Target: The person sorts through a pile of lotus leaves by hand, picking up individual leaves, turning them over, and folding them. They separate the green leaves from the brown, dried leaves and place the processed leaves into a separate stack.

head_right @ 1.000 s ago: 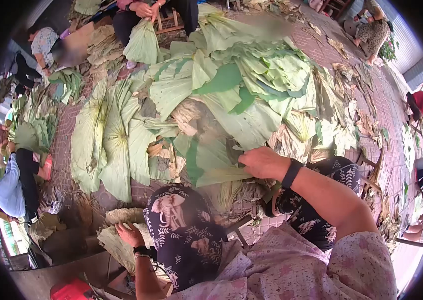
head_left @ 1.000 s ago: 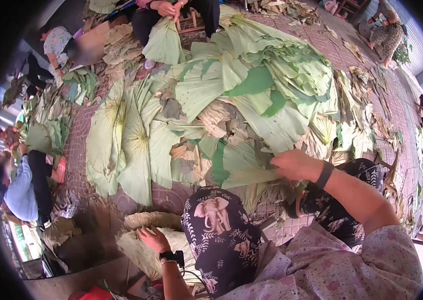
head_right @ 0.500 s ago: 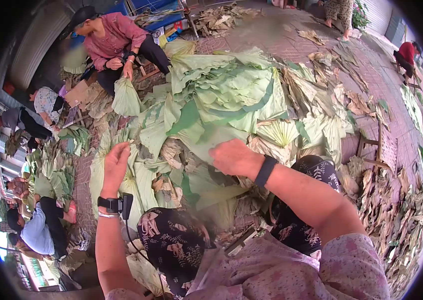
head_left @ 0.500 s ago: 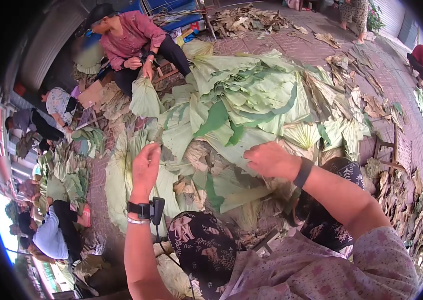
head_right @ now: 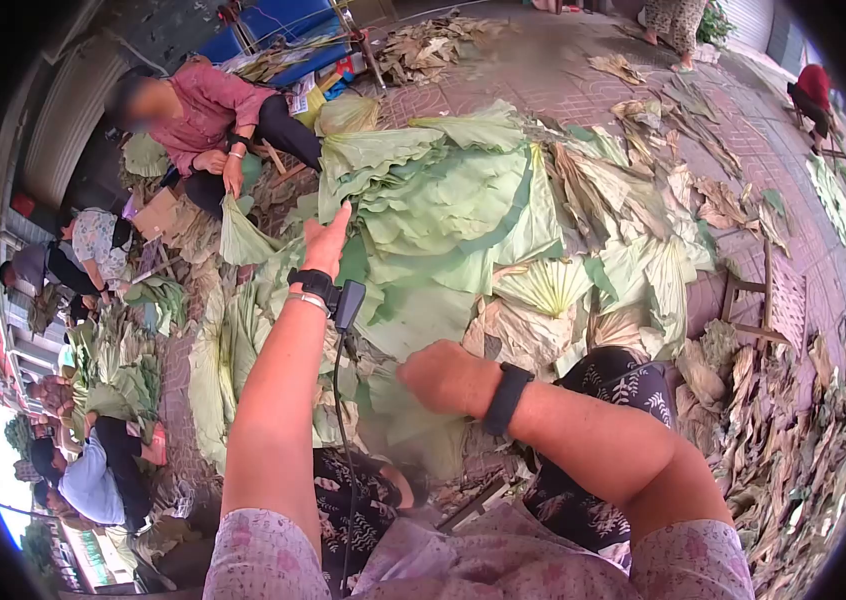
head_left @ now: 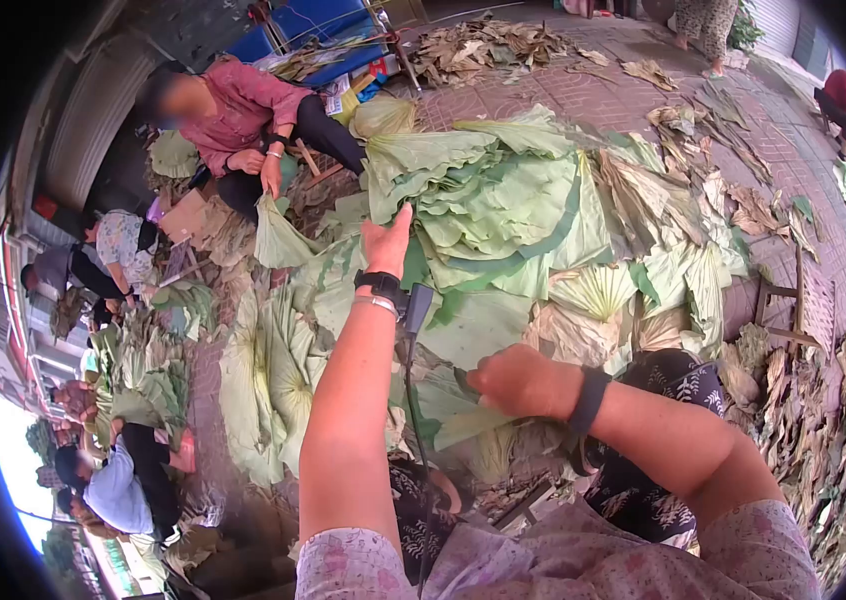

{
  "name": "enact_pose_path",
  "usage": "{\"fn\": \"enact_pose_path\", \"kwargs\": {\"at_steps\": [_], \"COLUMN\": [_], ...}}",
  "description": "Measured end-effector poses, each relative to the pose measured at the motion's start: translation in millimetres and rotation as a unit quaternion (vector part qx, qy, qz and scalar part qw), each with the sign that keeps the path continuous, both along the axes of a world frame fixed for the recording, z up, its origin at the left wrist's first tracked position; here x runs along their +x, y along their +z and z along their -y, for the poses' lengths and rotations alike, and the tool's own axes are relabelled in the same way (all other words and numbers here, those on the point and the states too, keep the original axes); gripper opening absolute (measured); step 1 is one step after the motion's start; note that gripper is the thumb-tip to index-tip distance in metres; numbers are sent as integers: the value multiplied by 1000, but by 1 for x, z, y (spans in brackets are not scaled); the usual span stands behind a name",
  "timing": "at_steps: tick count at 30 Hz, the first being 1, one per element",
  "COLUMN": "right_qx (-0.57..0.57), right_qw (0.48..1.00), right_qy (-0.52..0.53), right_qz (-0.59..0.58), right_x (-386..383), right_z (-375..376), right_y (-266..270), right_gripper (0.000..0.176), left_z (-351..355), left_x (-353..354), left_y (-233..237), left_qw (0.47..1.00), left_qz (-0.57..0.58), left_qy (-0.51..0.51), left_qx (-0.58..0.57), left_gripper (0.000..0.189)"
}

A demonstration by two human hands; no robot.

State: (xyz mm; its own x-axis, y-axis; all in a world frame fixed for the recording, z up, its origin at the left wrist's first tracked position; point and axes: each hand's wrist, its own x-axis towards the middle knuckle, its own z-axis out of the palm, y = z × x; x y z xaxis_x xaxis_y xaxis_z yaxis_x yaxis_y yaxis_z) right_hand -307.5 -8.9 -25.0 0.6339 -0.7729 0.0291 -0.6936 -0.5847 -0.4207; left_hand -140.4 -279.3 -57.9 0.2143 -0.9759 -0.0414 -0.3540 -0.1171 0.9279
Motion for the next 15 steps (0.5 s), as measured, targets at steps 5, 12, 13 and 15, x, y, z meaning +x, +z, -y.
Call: {"fn": "enact_pose_path", "kwargs": {"at_steps": [5,12,13,15], "right_qx": [12,21,21,27], "right_qw": [999,998,998,998], "right_qy": [20,35,35,33], "right_qz": [-27,-44,-41,-35], "right_x": [-3,-2,-2,-3], "right_z": [-2,-7,-7,-6], "right_y": [1,4,4,8], "right_gripper": [23,23,23,22], "left_z": [23,69,83,96], "left_x": [-20,-37,-34,-29], "left_y": [12,-26,-41,-55], "left_qw": [990,996,999,998], "left_qz": [-121,-88,-31,56], "left_qy": [41,-6,-8,-4], "left_qx": [57,-3,-22,-37], "left_gripper": [102,57,50,37]}}
